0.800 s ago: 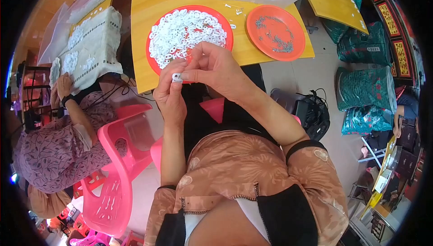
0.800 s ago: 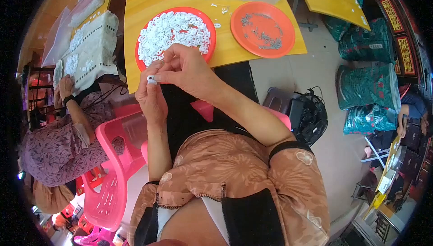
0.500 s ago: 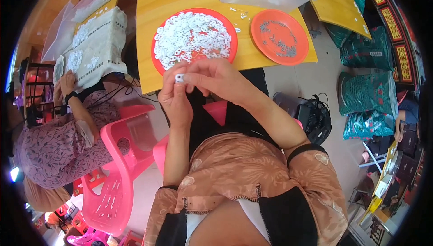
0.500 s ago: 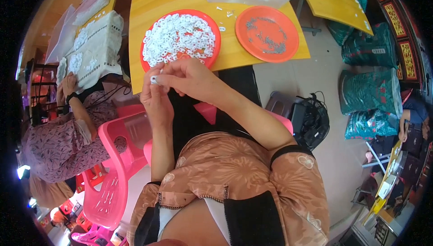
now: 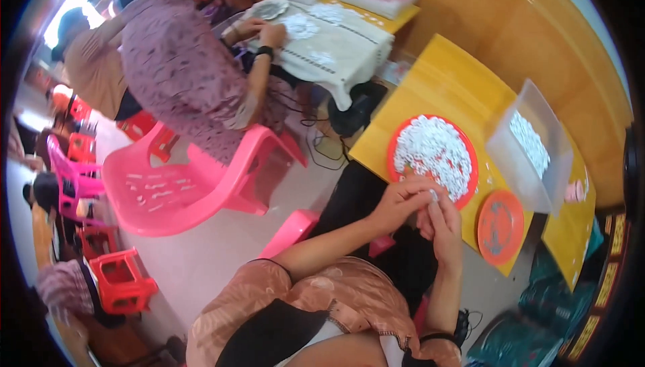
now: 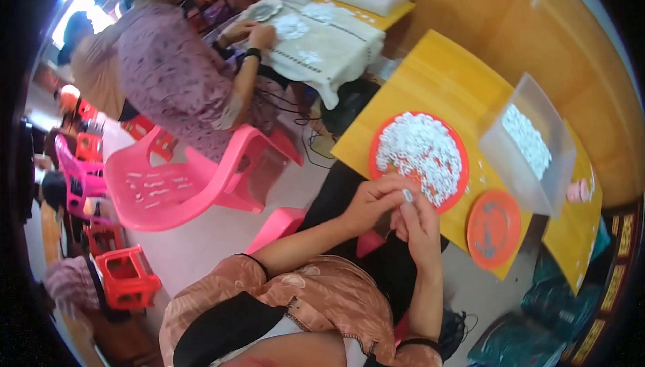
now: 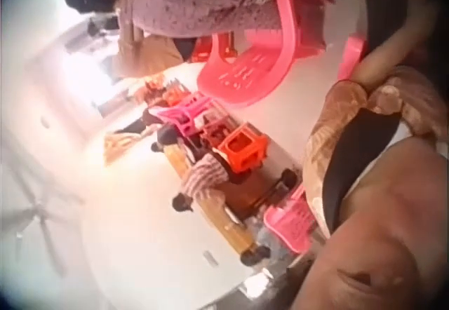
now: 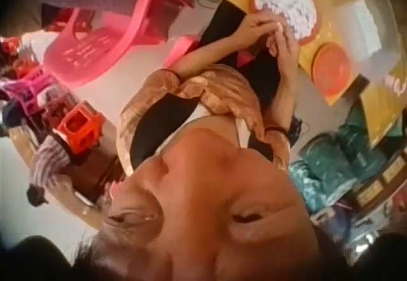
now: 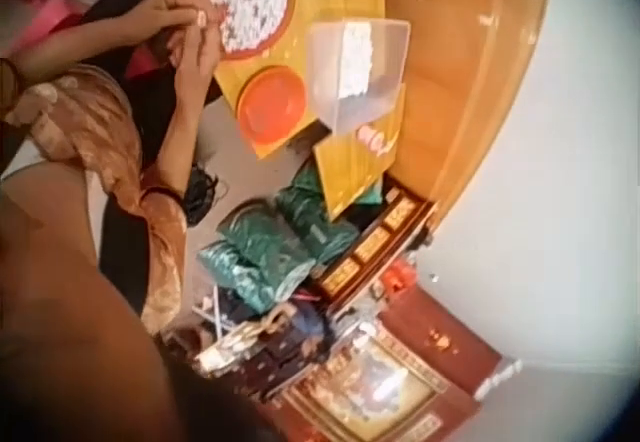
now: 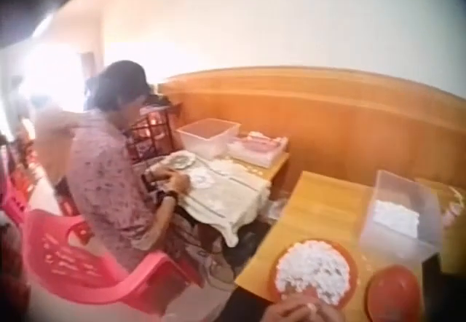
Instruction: Manually assembling small hardware components by inserting metal pins into white plastic pieces at a workbench.
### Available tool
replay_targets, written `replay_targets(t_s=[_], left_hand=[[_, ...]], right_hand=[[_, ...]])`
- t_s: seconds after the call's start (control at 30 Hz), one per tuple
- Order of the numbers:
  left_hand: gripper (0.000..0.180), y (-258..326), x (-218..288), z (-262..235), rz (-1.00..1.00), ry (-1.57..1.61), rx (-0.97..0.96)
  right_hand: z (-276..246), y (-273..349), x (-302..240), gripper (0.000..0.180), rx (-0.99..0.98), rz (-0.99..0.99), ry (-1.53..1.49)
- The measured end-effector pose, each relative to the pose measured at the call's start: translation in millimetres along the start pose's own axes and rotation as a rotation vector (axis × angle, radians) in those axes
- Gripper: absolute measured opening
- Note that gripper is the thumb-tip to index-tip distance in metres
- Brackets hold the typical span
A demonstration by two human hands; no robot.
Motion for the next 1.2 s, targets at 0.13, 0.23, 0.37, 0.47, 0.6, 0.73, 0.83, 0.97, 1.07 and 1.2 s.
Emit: replay_targets(t_s=[0.13,0.23,0.37,0.47,0.6,0.73,0.83,0.97,1.07,1.2], left_hand=[[0.022,7.3,-13.1,19.4,-0.162,0.25,-0.007],[0.025,5.9,-4.7,34.5,-0.051,0.259,0.015],[0.026,15.1,-5.4,32.2,-0.047,0.266,0.136],[0.029,22.4,7.0,22.9,0.039,0.279,0.135],[0.035,15.5,34.5,32.6,0.162,0.38,0.132],[0.035,19.7,28.6,37.6,0.128,0.42,0.062],[0.033,33.2,34.9,43.8,0.091,0.369,0.054],[0.032,41.5,62.6,51.2,0.258,0.214,0.001],[0.031,10.9,18.4,21.9,0.0,0.163,0.15],[0.036,3.1,6.0,19.7,0.053,0.444,0.224]], right_hand=[[3.2,13.6,-24.2,0.021,0.126,-0.101,0.502],[-0.7,28.3,-35.7,0.024,0.239,-0.244,0.956],[15.1,30.5,-54.9,0.028,0.309,-0.488,1.302],[44.2,30.7,-76.0,0.023,0.289,-0.801,1.449],[52.4,25.2,-86.7,0.02,0.29,-0.801,1.482],[49.8,34.8,-87.1,0.025,0.322,-0.791,1.5],[60.0,45.0,-94.6,0.023,0.259,-0.832,1.519],[81.1,56.1,-102.7,0.021,0.278,-0.85,1.635],[39.1,12.5,-71.8,0.02,0.265,-0.595,1.413],[30.2,8.1,-62.3,0.019,0.325,-0.549,1.277]])
Point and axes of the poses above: each hand's wrist, its own y-axis away from the middle knuckle, its own z-axis out of the palm, x = y × z, the point moved 9 cm from there along -y, towards the middle knuckle, and after that the axes turned 14 degrees about -x, right-handed, at the moved point
